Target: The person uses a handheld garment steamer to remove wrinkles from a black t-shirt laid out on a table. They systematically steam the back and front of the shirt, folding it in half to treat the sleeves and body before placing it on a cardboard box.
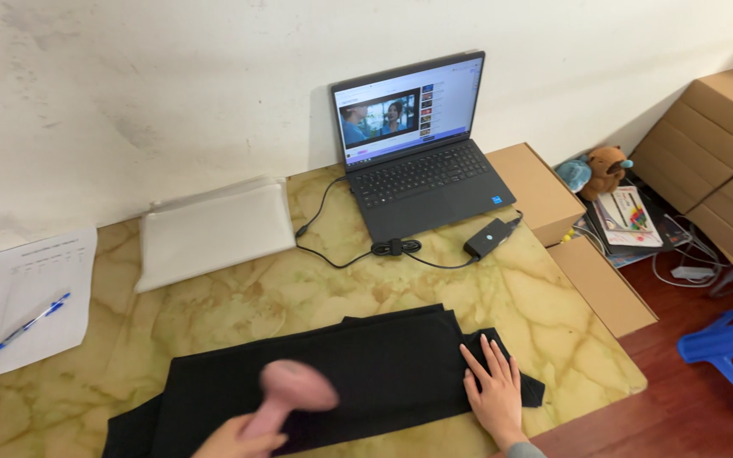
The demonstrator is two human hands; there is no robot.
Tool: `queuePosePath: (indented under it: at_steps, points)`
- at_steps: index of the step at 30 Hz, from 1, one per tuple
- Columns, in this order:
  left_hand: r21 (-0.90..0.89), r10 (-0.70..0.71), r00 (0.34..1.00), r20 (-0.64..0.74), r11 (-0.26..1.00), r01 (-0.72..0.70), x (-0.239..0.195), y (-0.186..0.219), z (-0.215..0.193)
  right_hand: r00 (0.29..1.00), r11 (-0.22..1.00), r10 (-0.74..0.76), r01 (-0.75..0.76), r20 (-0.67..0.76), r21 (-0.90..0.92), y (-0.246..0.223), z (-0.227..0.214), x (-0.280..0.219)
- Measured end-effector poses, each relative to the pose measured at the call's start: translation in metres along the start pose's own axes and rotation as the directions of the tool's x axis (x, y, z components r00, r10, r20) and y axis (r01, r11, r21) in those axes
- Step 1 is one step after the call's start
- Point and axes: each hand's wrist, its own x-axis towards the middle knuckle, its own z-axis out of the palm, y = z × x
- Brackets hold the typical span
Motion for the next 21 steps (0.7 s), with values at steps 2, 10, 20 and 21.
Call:
queuePosePath:
  at_steps: [2, 10, 20, 21]
  points:
    - [-0.033, 0.764, 0.637, -0.105, 0.637, -0.77, -0.011, 0.036, -0.009, 1.0, 1.0, -0.009, 0.009, -0.006, -0.006, 0.001, 0.001, -0.001]
    - [0.346, 0.146, 0.642, -0.753, 0.917, 0.197, 0.171, -0.098, 0.113, 0.999, 0.998, -0.012, 0.01, -0.031, -0.054, 0.0, 0.004, 0.0]
    - [0.376, 0.223, 0.957, 0.186, 0.884, -0.279, -0.028, 0.141, 0.061, 1.0, 1.0, 0.005, -0.005, 0.002, -0.02, 0.0, 0.002, 0.0]
    - [0.427, 0.268, 0.935, 0.23, 0.836, -0.345, -0.028, 0.164, 0.076, 0.999, 1.0, -0.016, 0.015, -0.045, -0.024, 0.001, 0.004, 0.0]
